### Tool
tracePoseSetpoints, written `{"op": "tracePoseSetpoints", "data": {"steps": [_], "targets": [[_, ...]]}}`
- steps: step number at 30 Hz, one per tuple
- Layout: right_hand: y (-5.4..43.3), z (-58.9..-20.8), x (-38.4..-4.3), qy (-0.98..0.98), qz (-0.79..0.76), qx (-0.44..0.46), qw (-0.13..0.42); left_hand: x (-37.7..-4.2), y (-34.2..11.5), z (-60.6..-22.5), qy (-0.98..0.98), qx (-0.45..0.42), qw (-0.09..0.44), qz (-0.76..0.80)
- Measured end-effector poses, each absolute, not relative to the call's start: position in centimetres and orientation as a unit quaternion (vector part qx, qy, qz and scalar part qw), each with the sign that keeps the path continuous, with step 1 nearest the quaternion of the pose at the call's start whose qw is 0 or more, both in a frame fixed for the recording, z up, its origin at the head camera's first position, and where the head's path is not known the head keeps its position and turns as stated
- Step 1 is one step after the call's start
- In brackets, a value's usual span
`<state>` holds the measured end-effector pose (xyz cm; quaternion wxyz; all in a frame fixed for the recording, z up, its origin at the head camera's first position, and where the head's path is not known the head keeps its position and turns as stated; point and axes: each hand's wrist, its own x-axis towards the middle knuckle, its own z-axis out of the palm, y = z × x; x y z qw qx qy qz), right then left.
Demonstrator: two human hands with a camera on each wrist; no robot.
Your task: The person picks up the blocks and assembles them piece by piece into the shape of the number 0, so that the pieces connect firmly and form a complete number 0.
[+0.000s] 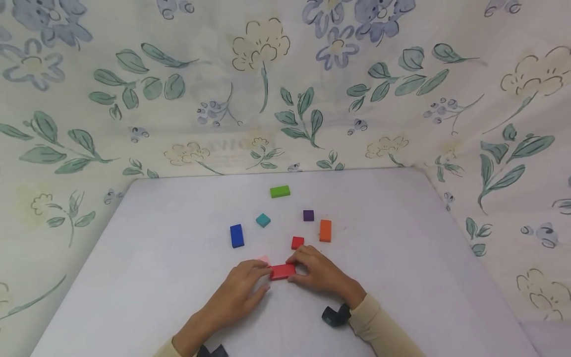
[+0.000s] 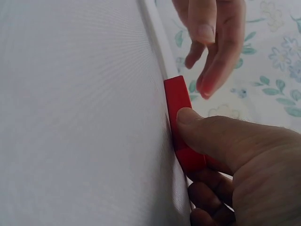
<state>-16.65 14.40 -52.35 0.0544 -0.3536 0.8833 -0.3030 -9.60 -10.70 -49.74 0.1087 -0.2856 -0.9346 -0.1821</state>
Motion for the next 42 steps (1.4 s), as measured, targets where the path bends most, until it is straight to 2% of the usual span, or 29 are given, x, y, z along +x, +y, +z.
{"op": "tracePoseSetpoints", "data": {"steps": [3, 11, 16, 20, 25, 42], "targets": [[14.4, -52.4, -16.6, 0.885, -0.299, -0.353, 0.054, -9.7, -10.7, -49.9, -0.935, -0.271, 0.132, -0.189], [14.5, -52.6, -16.7, 0.885, -0.297, -0.354, 0.050, -9.6, -10.5, -49.9, -0.948, -0.240, 0.133, -0.162], [14.6, -52.7, -16.8, 0.886, -0.296, -0.354, 0.045, -10.2, -10.2, -50.4, -0.947, -0.174, 0.153, -0.224], [14.7, -52.8, -16.8, 0.886, -0.300, -0.351, 0.046, -10.7, -9.7, -51.1, -0.942, -0.104, 0.141, -0.287], [14.6, -52.8, -16.8, 0.883, -0.302, -0.355, 0.048, -10.8, -9.3, -51.7, -0.932, -0.062, 0.121, -0.336], [14.4, -52.4, -16.6, 0.889, -0.302, -0.340, 0.063, -11.2, -8.5, -51.8, -0.938, -0.036, 0.116, -0.325]]}}
